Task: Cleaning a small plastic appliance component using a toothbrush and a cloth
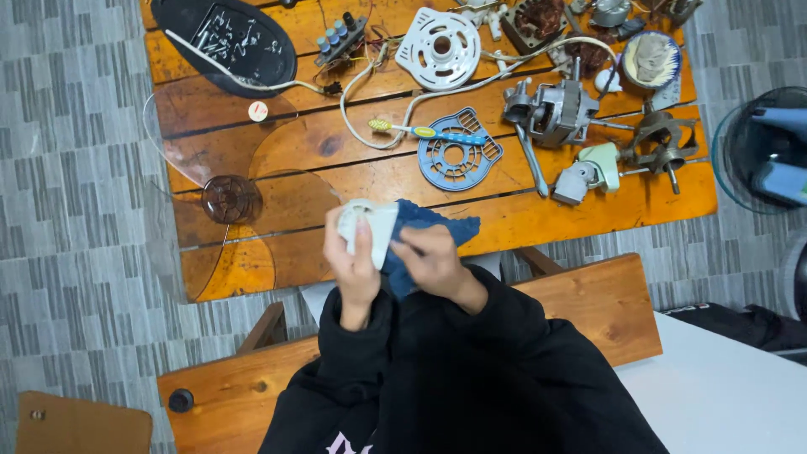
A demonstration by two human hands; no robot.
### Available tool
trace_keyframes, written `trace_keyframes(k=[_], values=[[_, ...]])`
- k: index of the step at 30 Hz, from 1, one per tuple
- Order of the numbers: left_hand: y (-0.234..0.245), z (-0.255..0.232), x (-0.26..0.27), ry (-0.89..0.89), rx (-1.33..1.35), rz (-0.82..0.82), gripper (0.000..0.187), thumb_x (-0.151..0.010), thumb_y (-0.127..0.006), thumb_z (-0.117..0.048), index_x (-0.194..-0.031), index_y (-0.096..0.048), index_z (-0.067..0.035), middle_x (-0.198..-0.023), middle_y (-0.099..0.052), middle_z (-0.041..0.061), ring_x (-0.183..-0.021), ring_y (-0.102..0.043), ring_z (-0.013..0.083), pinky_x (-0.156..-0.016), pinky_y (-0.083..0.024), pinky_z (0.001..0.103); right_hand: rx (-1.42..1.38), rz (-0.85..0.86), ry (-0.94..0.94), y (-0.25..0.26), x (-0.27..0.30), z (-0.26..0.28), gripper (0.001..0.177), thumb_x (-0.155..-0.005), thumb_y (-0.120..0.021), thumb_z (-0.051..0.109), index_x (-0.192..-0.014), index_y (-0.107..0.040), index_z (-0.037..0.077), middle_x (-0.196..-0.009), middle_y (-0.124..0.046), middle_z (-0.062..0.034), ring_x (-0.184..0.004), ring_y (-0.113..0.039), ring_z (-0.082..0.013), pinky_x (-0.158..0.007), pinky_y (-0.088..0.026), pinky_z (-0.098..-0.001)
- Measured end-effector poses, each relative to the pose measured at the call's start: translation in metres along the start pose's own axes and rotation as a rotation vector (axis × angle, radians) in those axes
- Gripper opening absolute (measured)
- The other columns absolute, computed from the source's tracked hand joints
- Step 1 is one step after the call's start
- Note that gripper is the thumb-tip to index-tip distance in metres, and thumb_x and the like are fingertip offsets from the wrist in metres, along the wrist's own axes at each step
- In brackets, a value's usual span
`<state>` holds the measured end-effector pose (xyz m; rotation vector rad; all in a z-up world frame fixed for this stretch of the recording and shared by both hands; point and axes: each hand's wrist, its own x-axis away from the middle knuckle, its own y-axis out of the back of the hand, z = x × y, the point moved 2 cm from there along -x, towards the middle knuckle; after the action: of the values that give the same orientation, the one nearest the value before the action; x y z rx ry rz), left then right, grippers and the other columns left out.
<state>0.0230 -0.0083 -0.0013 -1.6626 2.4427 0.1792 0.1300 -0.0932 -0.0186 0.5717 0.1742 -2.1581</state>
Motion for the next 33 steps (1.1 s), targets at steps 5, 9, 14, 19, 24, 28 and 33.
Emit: trace_keyframes(k=[5, 9, 14, 19, 24, 28, 33], values=[[0.010, 0.080, 0.012, -0.132, 0.020, -0.001, 0.037, -0.096, -0.062, -0.036, -0.111, -0.061, -0.001, -0.086, -0.058, 0.012, -0.086, -0.056, 0.0169, -0.084, -0.048, 0.034, -0.828, -0.196, -0.782, -0.009, 0.016, 0.005, 0.014, -0.096, -0.068, 0.005, -0.092, -0.073, -0.007, -0.075, -0.075, -0.0166, -0.070, -0.075, -0.0198, -0.060, -0.062, -0.0329], [-0.008, -0.003, -0.005, 0.051, 0.092, 0.046, 0.025, -0.106, -0.050, -0.025, -0.109, -0.059, -0.002, -0.094, -0.060, 0.006, -0.094, -0.051, 0.0162, -0.092, -0.046, 0.034, -0.428, -0.165, -0.524, -0.003, 0.034, -0.038, 0.031, -0.097, -0.069, 0.005, -0.067, -0.072, 0.002, -0.052, -0.065, -0.0045, -0.063, -0.061, -0.0066, -0.041, -0.048, -0.0226], [0.009, -0.035, -0.008, 0.138, 0.041, 0.073, 0.025, -0.104, -0.057, -0.025, -0.109, -0.061, -0.001, -0.093, -0.061, 0.005, -0.093, -0.052, 0.0127, -0.092, -0.047, 0.033, 0.320, 0.019, 0.373, 0.012, -0.007, -0.011, 0.013, -0.090, -0.069, 0.007, -0.079, -0.075, 0.004, -0.057, -0.062, -0.0068, -0.040, -0.055, -0.0294, -0.040, -0.050, -0.0327], [0.006, -0.015, -0.004, 0.071, 0.035, -0.025, 0.026, -0.103, -0.060, -0.024, -0.111, -0.060, 0.000, -0.092, -0.063, 0.009, -0.094, -0.055, 0.0131, -0.091, -0.049, 0.035, 0.236, -0.085, 0.385, 0.016, -0.020, 0.000, 0.010, -0.080, -0.078, -0.002, -0.090, -0.079, -0.002, -0.064, -0.066, -0.0102, -0.047, -0.062, -0.0343, -0.046, -0.055, -0.0372], [0.002, -0.001, -0.010, 0.105, 0.110, -0.120, 0.024, -0.105, -0.056, -0.025, -0.113, -0.058, -0.003, -0.100, -0.061, 0.005, -0.099, -0.053, 0.0118, -0.096, -0.046, 0.032, 0.308, -0.435, 0.134, 0.026, -0.047, 0.018, 0.018, -0.090, -0.082, 0.007, -0.080, -0.069, -0.001, -0.075, -0.066, -0.0132, -0.067, -0.064, -0.0319, -0.062, -0.052, -0.0368], [-0.015, 0.009, -0.003, 0.090, 0.138, -0.069, 0.026, -0.105, -0.055, -0.024, -0.116, -0.058, -0.001, -0.101, -0.061, 0.007, -0.098, -0.052, 0.0138, -0.097, -0.046, 0.035, 0.163, -0.332, 0.135, -0.008, -0.032, 0.012, 0.017, -0.090, -0.078, 0.000, -0.081, -0.065, -0.006, -0.074, -0.064, -0.0220, -0.066, -0.066, -0.0459, -0.059, -0.054, -0.0455], [-0.016, -0.001, -0.002, 0.128, 0.181, -0.043, 0.022, -0.106, -0.053, -0.024, -0.111, -0.059, -0.003, -0.100, -0.060, 0.004, -0.097, -0.052, 0.0118, -0.097, -0.045, 0.031, 0.116, -0.302, 0.275, -0.004, -0.037, 0.016, 0.018, -0.092, -0.074, -0.003, -0.074, -0.070, -0.001, -0.066, -0.061, -0.0111, -0.052, -0.057, -0.0289, -0.052, -0.051, -0.0323]])
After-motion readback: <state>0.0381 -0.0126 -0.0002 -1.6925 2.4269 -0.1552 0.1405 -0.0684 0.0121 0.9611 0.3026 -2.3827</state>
